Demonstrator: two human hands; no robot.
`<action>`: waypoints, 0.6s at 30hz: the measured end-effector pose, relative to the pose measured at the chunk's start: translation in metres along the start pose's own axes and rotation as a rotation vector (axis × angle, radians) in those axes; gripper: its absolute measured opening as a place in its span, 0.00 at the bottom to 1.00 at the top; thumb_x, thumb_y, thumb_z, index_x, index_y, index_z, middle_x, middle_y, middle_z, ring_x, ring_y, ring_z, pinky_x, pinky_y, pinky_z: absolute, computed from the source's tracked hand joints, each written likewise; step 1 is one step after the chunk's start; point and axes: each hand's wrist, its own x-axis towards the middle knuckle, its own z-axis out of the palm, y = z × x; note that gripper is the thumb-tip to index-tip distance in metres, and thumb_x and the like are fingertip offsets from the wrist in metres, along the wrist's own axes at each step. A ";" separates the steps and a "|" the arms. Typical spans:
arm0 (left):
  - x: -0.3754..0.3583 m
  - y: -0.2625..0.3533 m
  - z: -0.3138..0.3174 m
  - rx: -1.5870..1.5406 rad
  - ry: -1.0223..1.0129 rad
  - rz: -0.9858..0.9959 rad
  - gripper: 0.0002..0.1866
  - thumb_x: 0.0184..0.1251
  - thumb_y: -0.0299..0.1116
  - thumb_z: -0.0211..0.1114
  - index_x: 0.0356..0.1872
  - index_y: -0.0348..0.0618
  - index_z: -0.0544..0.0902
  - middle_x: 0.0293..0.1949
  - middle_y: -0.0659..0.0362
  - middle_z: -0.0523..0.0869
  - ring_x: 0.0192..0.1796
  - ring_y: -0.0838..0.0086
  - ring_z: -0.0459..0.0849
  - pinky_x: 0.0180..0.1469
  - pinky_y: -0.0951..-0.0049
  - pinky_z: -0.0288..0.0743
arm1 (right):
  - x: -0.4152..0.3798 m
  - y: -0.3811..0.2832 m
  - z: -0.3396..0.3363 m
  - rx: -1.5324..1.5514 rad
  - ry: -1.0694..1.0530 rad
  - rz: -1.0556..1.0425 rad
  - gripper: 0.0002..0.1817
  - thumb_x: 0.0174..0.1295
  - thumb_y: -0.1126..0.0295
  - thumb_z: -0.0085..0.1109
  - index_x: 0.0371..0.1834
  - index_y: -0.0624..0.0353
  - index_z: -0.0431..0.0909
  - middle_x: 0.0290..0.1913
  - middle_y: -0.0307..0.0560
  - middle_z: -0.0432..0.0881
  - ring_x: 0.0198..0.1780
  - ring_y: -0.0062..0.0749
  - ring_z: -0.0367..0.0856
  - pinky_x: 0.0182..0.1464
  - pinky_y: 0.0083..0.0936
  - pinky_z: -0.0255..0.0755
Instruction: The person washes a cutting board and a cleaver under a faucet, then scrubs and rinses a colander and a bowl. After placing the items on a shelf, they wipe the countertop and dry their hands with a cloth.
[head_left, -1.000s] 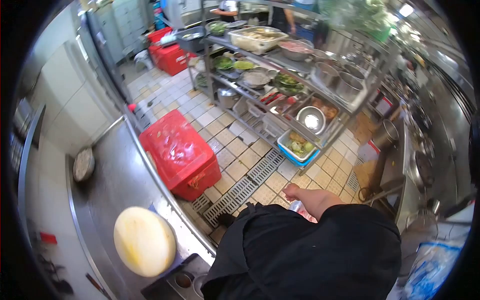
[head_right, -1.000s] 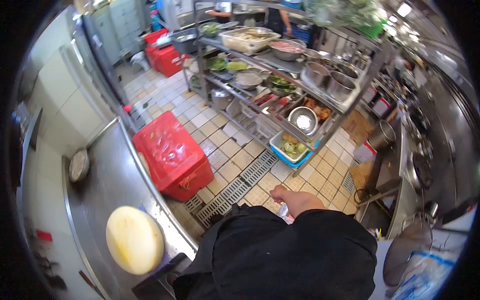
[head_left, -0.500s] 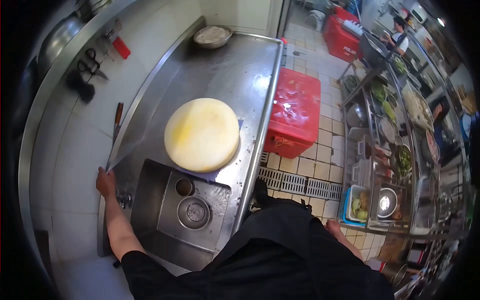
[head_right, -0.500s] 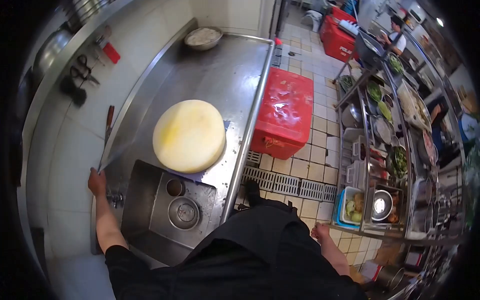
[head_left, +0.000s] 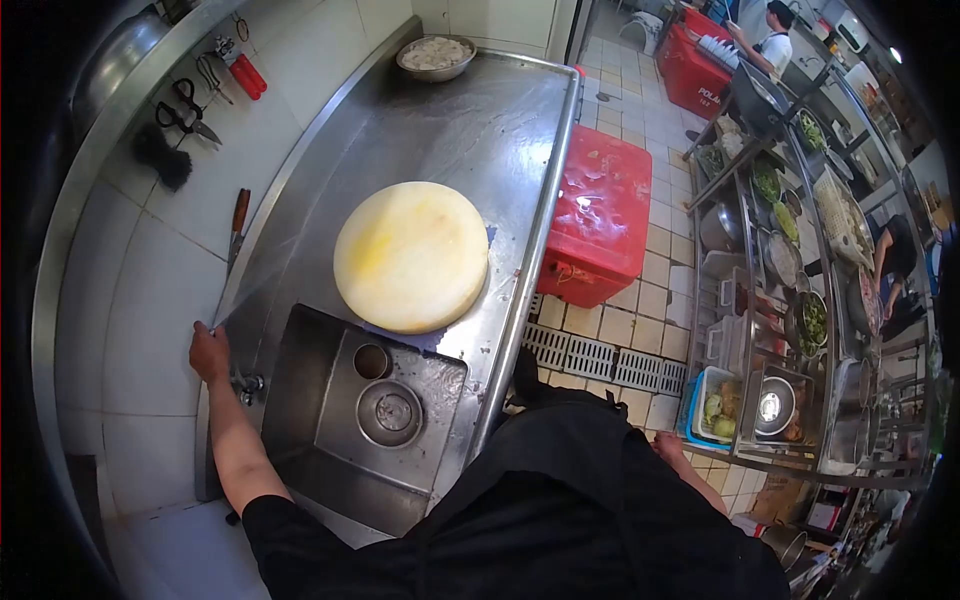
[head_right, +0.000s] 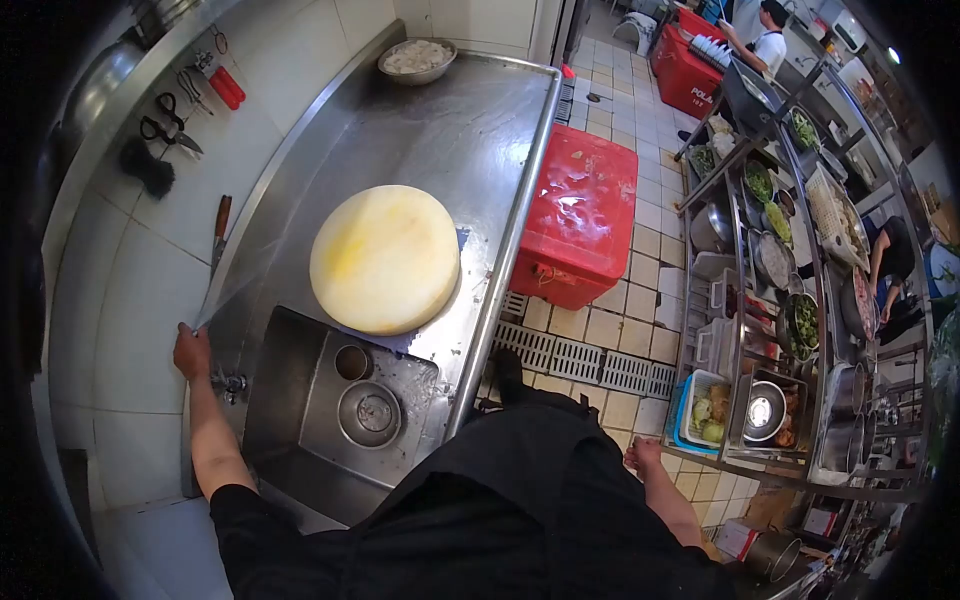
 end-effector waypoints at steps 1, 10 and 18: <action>0.000 -0.001 0.001 0.001 -0.003 0.003 0.19 0.61 0.43 0.60 0.44 0.38 0.73 0.37 0.45 0.84 0.41 0.48 0.83 0.41 0.51 0.76 | 0.000 -0.001 -0.001 0.000 0.002 0.004 0.09 0.68 0.63 0.47 0.36 0.56 0.67 0.26 0.45 0.76 0.20 0.30 0.77 0.22 0.28 0.75; 0.000 0.002 -0.003 0.008 -0.021 -0.013 0.19 0.62 0.43 0.60 0.43 0.38 0.73 0.37 0.45 0.84 0.41 0.48 0.83 0.41 0.52 0.76 | -0.006 -0.009 0.001 0.006 0.006 0.037 0.09 0.67 0.63 0.48 0.35 0.57 0.67 0.23 0.44 0.74 0.19 0.30 0.75 0.18 0.26 0.72; -0.002 0.006 -0.007 -0.013 -0.004 -0.026 0.17 0.61 0.43 0.60 0.38 0.38 0.73 0.37 0.44 0.84 0.40 0.47 0.82 0.40 0.51 0.75 | 0.004 0.004 -0.002 0.094 -0.013 0.038 0.08 0.64 0.65 0.50 0.38 0.57 0.67 0.24 0.46 0.75 0.20 0.32 0.77 0.19 0.29 0.72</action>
